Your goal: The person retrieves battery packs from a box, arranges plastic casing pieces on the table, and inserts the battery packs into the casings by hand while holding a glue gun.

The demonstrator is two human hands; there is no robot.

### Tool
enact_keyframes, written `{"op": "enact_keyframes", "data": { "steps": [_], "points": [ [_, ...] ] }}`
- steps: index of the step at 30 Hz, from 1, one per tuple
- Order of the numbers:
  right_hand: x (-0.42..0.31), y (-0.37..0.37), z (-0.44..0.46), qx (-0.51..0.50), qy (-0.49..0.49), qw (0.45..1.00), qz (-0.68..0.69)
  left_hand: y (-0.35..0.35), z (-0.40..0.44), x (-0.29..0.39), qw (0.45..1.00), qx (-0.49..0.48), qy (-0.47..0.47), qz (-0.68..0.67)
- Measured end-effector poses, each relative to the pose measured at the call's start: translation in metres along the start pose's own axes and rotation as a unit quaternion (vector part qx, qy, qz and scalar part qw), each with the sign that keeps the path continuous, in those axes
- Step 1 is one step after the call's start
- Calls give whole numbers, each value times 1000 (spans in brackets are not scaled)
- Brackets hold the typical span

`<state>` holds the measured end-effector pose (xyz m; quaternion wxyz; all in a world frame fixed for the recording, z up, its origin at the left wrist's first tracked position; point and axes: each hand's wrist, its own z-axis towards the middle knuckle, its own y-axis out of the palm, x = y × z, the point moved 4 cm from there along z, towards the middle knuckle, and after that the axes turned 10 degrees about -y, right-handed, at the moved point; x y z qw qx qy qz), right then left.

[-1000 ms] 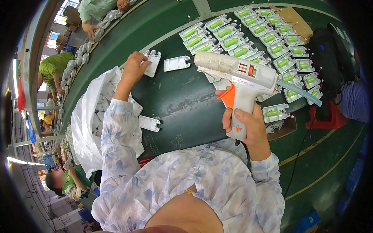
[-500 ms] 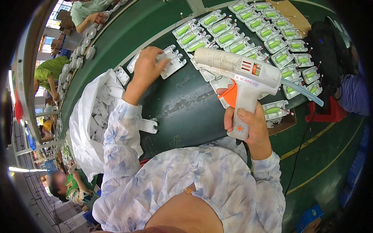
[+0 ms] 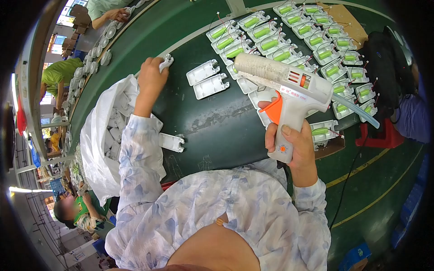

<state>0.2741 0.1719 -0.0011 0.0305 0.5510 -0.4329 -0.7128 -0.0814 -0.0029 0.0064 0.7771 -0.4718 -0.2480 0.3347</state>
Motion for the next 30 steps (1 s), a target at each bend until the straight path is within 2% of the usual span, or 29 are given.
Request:
{"op": "enact_keyframes", "data": {
  "steps": [3, 14, 17, 19, 20, 22, 25, 29, 30],
  "points": [
    [0, -1, 0, 9, -4, 1000, 1, 15, 0, -24, 987, -144, -65, 25],
    [2, 0, 2, 6, 0, 1000, -7, 20, -6, 61, 958, -186, 55, -209],
    [1, -2, 2, -1, 16, 1000, -1, 3, -13, 50, 970, -92, 51, -221],
    [-1, 0, 3, 4, -1, 1000, 3, -7, -11, 14, 987, -25, 4, -161],
    [-3, -1, 3, 10, -12, 1000, 3, -10, -11, -10, 993, -33, -72, -83],
    [-3, -5, 4, -3, -9, 1000, -3, -19, -10, -48, 966, -121, -212, 81],
    [2, -10, 5, -6, 7, 1000, 6, -11, -16, -72, 919, -245, -289, 111],
    [0, -7, 4, 9, 1, 1000, -2, 1, -14, -55, 936, -247, -237, 76],
    [0, -8, 3, 11, 2, 1000, -3, 5, -10, -45, 957, -227, -177, 47]
  ]
}}
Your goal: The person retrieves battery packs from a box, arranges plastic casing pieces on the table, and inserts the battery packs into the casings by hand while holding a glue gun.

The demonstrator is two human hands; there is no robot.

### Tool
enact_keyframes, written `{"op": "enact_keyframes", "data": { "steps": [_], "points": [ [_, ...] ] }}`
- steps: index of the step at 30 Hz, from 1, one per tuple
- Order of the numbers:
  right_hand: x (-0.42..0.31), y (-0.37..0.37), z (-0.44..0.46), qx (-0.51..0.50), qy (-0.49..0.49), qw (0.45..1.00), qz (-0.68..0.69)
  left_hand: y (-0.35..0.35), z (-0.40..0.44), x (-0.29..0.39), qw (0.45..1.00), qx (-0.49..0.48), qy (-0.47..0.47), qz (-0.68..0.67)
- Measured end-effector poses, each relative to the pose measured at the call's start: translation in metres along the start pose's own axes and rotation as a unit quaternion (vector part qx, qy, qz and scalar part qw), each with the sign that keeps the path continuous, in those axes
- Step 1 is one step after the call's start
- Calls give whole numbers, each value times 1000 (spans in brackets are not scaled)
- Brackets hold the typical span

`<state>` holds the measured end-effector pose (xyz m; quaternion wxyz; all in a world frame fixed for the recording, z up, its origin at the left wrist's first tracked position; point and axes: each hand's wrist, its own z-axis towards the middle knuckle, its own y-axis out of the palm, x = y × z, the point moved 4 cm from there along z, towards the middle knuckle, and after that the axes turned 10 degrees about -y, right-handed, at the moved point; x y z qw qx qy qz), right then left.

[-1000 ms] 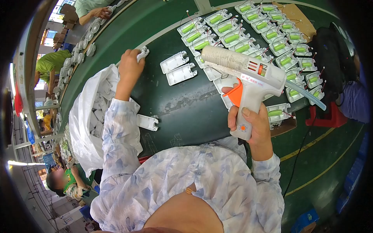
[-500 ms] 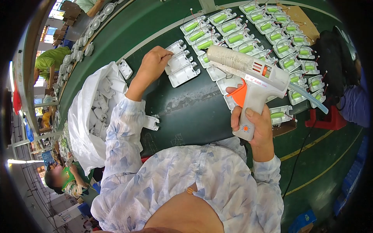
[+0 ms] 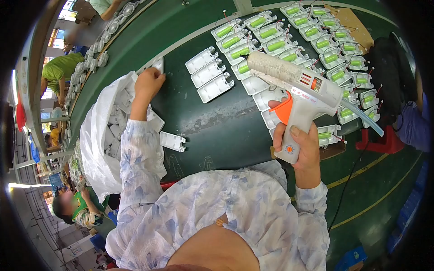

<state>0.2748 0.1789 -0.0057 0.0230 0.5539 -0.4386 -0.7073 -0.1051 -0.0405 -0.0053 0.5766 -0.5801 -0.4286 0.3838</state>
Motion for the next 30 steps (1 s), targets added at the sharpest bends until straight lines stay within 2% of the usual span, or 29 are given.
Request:
{"op": "enact_keyframes", "data": {
  "steps": [2, 9, 12, 14, 15, 16, 17, 18, 19, 20, 22, 24, 26, 27, 28, 29, 30],
  "points": [
    [0, 0, 1, -4, 0, 1000, -6, 5, 7, 21, 990, 44, 125, -37],
    [-5, 3, -1, 2, -35, 999, -35, 9, 13, 79, 915, 122, 364, -125],
    [-8, 3, -6, 8, -34, 998, -58, -7, -18, 76, 905, 145, 367, -157],
    [0, -34, -14, -29, 8, 999, -14, -46, -67, 61, 897, 181, 367, -165],
    [-1, -56, -15, 13, 55, 998, 10, -69, -99, 48, 901, 189, 352, -169],
    [-6, -60, -10, -11, 40, 999, -4, -97, -134, 28, 909, 132, 340, -201],
    [-7, -65, -1, -56, 52, 995, 58, -117, -166, 4, 878, 203, 339, -269],
    [-9, -51, 3, -132, 54, 987, 80, -132, -202, -33, 890, 277, 270, -240],
    [-14, -38, 6, -132, 7, 988, 83, -146, -238, -70, 896, 338, 194, -212],
    [-15, -30, 10, -148, 2, 986, 71, -151, -269, -121, 871, 394, 130, -265],
    [-16, -22, 14, -165, -4, 984, 66, -161, -335, -191, 784, 487, -53, -382],
    [-16, -17, 16, -178, -8, 982, 59, -145, -400, -285, 764, 503, -206, -348],
    [-13, -12, 16, -191, -5, 980, 52, -85, -462, -375, 771, 398, -391, -307],
    [-11, -11, 16, -197, -3, 979, 49, -49, -482, -395, 786, 272, -474, -288],
    [-9, -8, 15, -199, 0, 979, 47, -5, -502, -417, 802, 99, -506, -301],
    [-8, -8, 14, -201, 9, 979, 45, 40, -518, -425, 776, -69, -543, -315],
    [-7, -8, 13, -203, 18, 978, 42, 69, -528, -419, 776, -181, -522, -305]
  ]
}}
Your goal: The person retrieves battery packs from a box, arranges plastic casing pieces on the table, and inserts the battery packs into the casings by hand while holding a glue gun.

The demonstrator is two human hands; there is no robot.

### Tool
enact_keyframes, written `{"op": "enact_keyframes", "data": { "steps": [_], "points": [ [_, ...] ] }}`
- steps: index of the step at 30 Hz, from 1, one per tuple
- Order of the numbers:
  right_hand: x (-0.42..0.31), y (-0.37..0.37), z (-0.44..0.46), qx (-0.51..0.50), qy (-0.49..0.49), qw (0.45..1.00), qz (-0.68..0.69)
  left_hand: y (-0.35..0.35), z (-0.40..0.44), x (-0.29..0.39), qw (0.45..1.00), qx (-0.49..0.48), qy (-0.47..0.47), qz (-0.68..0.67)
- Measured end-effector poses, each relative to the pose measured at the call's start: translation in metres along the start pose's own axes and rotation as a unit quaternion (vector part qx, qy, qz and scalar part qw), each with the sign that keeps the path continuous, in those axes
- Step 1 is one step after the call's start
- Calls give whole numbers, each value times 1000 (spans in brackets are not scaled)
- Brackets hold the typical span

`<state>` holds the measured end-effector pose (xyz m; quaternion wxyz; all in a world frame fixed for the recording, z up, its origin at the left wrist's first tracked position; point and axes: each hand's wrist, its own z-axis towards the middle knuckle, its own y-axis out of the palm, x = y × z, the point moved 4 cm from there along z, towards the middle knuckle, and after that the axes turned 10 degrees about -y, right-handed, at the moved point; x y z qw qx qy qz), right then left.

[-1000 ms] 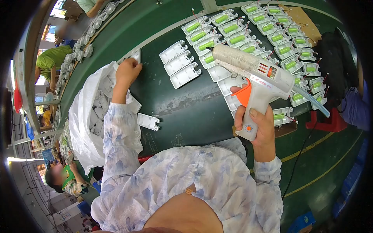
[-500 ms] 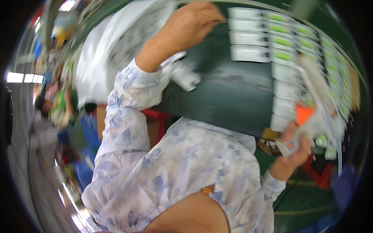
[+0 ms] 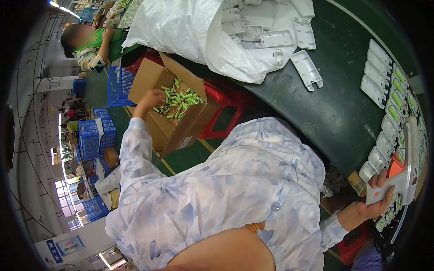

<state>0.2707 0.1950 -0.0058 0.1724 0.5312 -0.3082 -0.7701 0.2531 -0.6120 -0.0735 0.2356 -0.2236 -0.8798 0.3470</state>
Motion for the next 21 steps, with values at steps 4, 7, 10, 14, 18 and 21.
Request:
{"op": "enact_keyframes", "data": {
  "steps": [4, 7, 10, 14, 18, 21],
  "points": [
    [1, -4, -5, 8, 13, 999, -29, 94, 24, -30, 984, -101, -130, 65],
    [-1, -10, -16, 47, 17, 997, -60, 176, 83, -79, 990, -35, -139, 7],
    [1, 0, -14, 47, 21, 996, -74, 196, 81, -73, 995, 66, -58, 53],
    [3, 7, -12, 34, 17, 997, -74, 203, 72, -48, 983, 138, -101, 67],
    [0, 12, -8, 16, 9, 997, -72, 184, 60, -25, 987, 137, -72, 52],
    [-2, 9, -8, 14, 12, 998, -65, 177, 62, -29, 988, 127, -82, 34]
  ]
}}
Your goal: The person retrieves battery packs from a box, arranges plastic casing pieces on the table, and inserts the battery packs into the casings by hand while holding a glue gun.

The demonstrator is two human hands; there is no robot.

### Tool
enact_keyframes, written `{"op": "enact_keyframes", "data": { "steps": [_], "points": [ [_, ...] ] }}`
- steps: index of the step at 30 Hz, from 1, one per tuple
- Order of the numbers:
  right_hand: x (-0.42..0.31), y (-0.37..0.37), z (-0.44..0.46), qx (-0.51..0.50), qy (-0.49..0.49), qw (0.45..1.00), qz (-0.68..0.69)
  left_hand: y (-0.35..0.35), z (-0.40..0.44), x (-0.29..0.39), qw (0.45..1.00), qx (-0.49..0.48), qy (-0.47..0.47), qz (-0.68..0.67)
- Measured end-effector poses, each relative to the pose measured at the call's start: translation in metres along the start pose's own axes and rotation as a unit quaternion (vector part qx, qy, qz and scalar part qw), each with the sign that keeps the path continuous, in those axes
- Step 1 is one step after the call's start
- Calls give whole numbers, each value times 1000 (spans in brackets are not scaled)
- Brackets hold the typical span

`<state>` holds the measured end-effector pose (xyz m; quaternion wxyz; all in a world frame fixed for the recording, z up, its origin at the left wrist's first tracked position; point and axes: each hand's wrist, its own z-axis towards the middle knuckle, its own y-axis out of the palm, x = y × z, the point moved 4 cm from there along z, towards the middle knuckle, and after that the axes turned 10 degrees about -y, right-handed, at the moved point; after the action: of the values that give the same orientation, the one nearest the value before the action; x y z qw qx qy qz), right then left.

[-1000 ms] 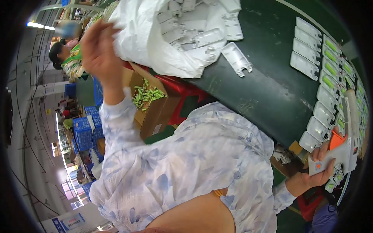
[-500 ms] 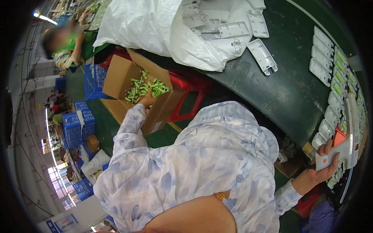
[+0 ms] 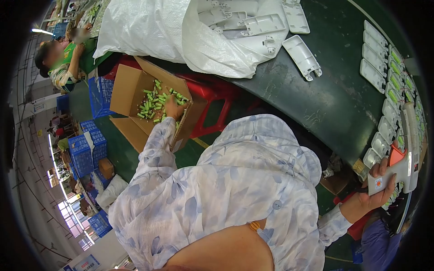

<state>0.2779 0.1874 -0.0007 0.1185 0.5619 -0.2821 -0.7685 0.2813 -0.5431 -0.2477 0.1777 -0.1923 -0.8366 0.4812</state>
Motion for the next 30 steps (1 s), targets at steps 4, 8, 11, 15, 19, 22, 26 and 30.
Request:
{"op": "enact_keyframes", "data": {
  "steps": [4, 8, 11, 15, 19, 22, 26, 30],
  "points": [
    [0, -3, 1, 2, -6, 1000, 3, 9, 4, -6, 999, -12, 11, 41],
    [-3, -8, 0, 9, -7, 1000, 2, 23, 12, -8, 997, -20, -20, 75],
    [-1, -18, 0, -20, 5, 1000, 12, 33, 27, -28, 995, -7, 5, 103],
    [0, -21, -15, 72, 24, 997, -24, 40, 48, -30, 994, 20, 103, 5],
    [4, 25, -6, 88, -27, 995, -36, 63, 85, -42, 890, -130, 249, 359],
    [-1, 23, -7, 101, -55, 992, -41, 54, 86, -36, 914, -143, 205, 319],
    [3, -5, -9, 108, -17, 994, -13, 75, 104, -48, 986, -116, 123, 11],
    [-1, -9, -6, 39, -37, 998, 39, 67, 94, -69, 984, -105, 15, -143]
  ]
}}
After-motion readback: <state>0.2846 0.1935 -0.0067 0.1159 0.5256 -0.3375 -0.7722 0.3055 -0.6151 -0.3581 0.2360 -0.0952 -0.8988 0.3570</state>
